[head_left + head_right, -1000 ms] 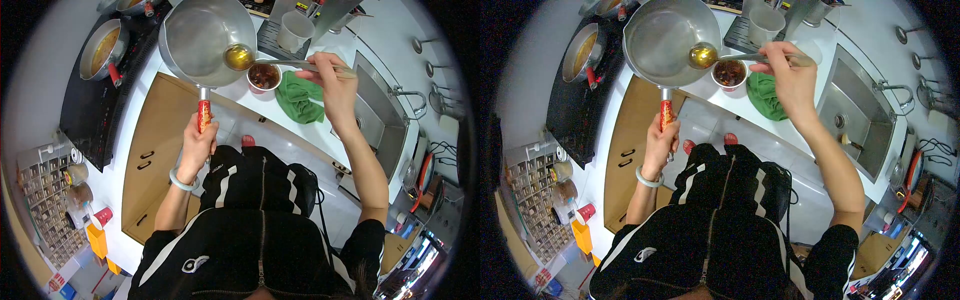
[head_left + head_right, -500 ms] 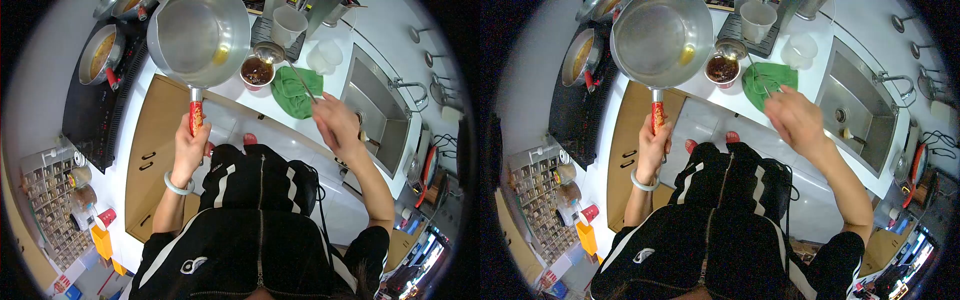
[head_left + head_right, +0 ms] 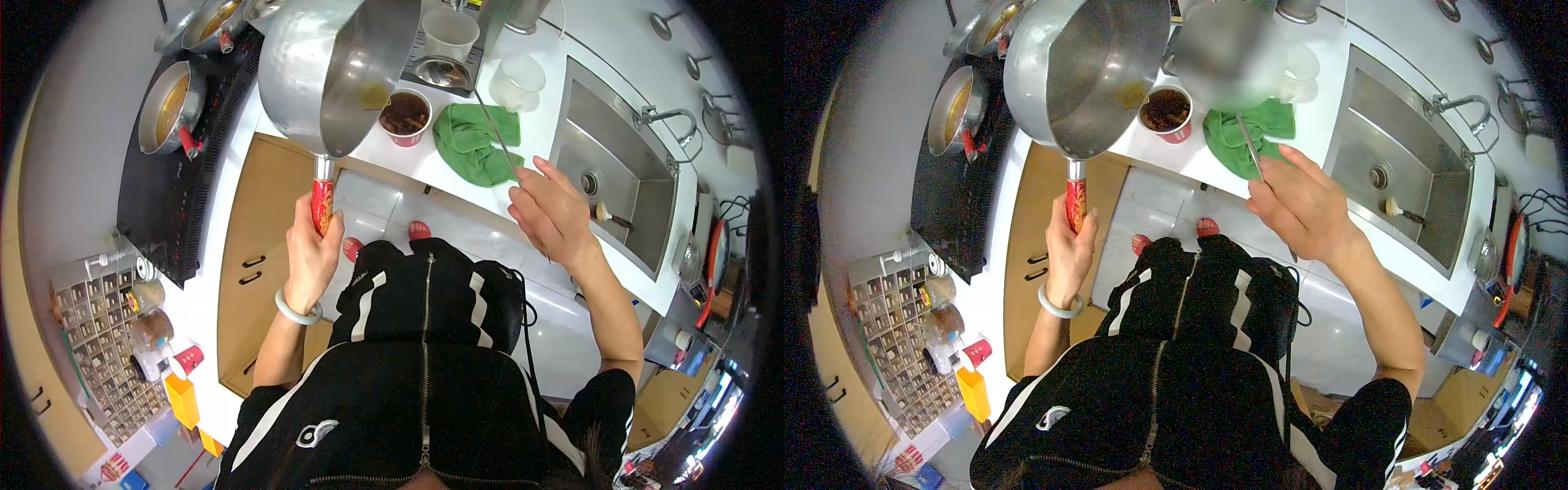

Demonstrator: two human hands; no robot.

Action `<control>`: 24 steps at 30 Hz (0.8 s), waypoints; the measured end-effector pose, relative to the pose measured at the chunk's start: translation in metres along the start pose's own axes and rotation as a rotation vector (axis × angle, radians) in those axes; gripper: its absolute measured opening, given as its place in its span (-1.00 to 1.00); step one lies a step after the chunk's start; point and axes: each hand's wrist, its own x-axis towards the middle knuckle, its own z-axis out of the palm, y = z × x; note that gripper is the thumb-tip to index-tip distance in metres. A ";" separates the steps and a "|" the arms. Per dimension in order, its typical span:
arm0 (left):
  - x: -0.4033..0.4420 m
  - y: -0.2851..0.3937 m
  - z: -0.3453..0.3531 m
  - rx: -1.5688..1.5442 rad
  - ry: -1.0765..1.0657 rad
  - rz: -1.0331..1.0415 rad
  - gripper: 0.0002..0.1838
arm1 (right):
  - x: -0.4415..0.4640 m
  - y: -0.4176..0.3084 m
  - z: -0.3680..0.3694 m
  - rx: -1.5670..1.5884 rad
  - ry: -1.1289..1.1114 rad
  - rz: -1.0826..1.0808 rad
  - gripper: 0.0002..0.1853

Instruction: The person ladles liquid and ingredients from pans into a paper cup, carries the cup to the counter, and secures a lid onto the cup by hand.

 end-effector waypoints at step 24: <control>0.000 0.022 0.019 -0.149 -0.183 0.235 -0.67 | -0.016 -0.073 -0.015 0.410 0.613 0.941 -0.87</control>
